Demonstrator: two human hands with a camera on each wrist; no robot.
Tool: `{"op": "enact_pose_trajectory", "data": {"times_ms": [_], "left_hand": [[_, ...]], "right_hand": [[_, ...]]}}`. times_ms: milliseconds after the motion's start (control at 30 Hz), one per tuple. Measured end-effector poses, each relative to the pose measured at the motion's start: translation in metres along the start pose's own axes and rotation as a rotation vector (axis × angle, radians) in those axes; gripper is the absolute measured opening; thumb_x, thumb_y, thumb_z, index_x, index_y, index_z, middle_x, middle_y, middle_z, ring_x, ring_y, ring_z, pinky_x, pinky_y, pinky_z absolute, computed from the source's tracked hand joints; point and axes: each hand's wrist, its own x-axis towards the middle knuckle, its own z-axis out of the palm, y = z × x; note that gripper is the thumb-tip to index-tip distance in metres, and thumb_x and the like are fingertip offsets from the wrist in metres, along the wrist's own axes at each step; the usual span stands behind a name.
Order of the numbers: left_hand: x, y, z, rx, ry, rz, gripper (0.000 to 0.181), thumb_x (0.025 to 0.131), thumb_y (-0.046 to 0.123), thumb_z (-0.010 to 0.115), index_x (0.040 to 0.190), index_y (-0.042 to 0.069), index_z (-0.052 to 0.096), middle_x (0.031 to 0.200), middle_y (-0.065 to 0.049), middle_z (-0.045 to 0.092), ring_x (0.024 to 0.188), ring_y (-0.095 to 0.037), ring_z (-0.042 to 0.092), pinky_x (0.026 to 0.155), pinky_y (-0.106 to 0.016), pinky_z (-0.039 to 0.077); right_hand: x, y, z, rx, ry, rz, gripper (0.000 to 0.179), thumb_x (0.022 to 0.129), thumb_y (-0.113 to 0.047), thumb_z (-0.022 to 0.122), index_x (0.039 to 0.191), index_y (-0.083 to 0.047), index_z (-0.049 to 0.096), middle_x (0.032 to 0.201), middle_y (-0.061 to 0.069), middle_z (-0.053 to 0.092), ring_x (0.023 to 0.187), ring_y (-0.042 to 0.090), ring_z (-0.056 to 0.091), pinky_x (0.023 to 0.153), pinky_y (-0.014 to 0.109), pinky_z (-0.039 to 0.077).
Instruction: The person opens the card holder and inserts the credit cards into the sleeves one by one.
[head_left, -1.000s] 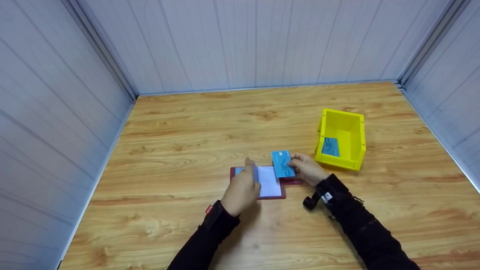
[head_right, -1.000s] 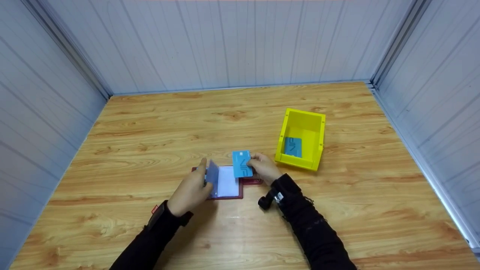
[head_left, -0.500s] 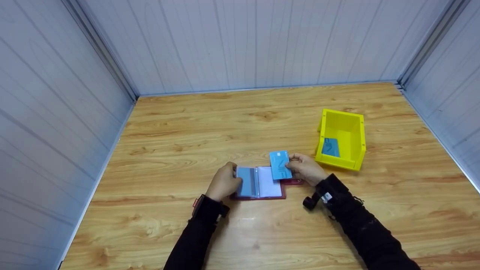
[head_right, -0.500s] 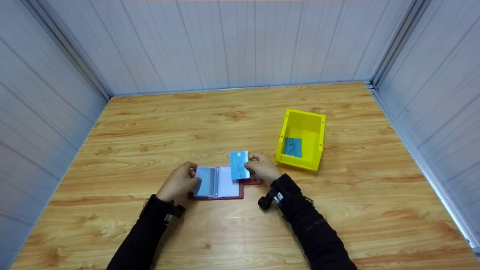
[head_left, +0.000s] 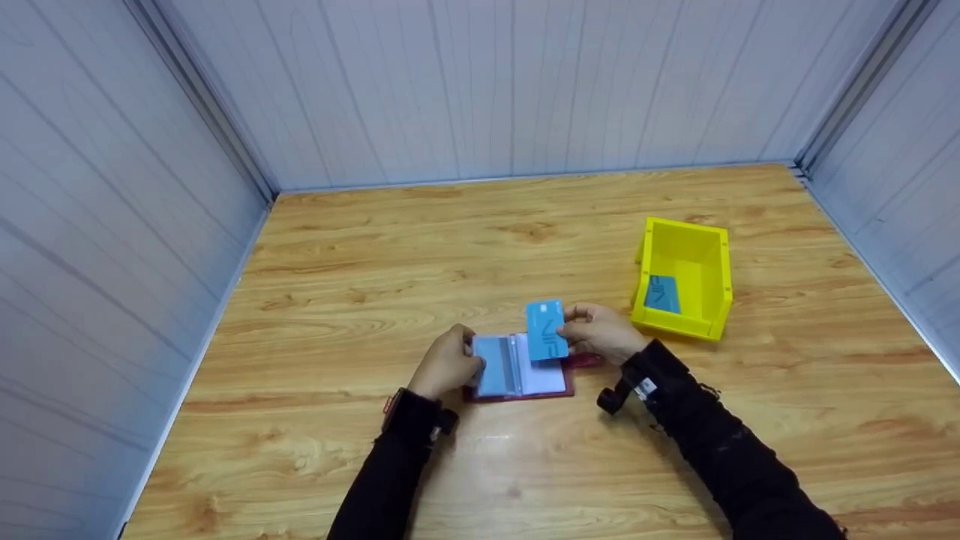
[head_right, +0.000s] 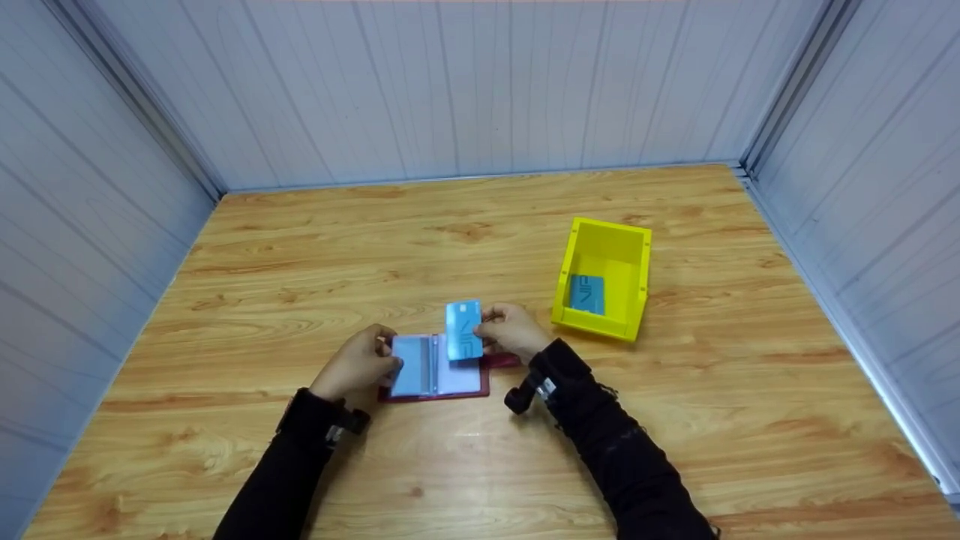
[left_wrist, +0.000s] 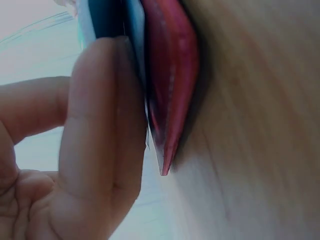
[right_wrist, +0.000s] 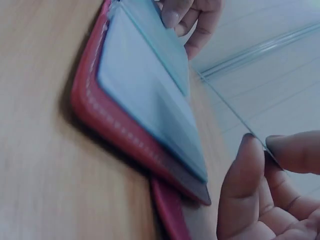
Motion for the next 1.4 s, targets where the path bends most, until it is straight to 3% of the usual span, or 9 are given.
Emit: {"op": "enact_pose_trajectory", "data": {"times_ms": [200,567,1133,1400], "left_hand": [[0.0,-0.001,0.0,0.01,0.011,0.013,0.042,0.081,-0.002,0.06,0.121,-0.01,0.051,0.079,-0.003,0.05,0.057,-0.013,0.058,0.055,-0.026,0.054],[0.001,0.0,0.002,-0.001,0.01,0.003,0.04,0.079,-0.004,0.059,0.118,-0.01,0.051,0.079,-0.003,0.048,0.059,-0.014,0.058,0.056,-0.027,0.056],[0.002,-0.001,0.002,-0.009,0.014,-0.022,0.038,0.08,-0.004,0.058,0.117,-0.008,0.052,0.08,-0.002,0.047,0.061,-0.013,0.056,0.055,-0.024,0.053],[0.001,-0.002,0.002,-0.007,0.012,-0.006,0.04,0.08,-0.004,0.058,0.119,-0.009,0.052,0.08,-0.002,0.047,0.064,-0.015,0.057,0.058,-0.027,0.054]], "right_hand": [[0.002,-0.004,0.011,-0.046,-0.017,0.0,0.025,0.09,-0.001,0.062,0.112,0.002,0.052,0.083,-0.001,0.063,0.071,0.009,0.06,0.063,0.021,0.055],[0.004,0.002,0.025,-0.141,-0.086,0.008,0.026,0.084,0.003,0.066,0.106,0.005,0.053,0.071,-0.001,0.063,0.052,0.008,0.058,0.053,0.021,0.054],[0.0,-0.002,0.022,-0.291,-0.141,0.058,0.024,0.084,0.001,0.067,0.104,0.004,0.054,0.067,0.0,0.06,0.052,0.007,0.058,0.052,0.02,0.053],[-0.001,-0.005,0.021,-0.345,-0.127,0.099,0.025,0.084,-0.002,0.068,0.106,0.001,0.055,0.07,0.001,0.06,0.054,0.007,0.057,0.054,0.019,0.052]]}}
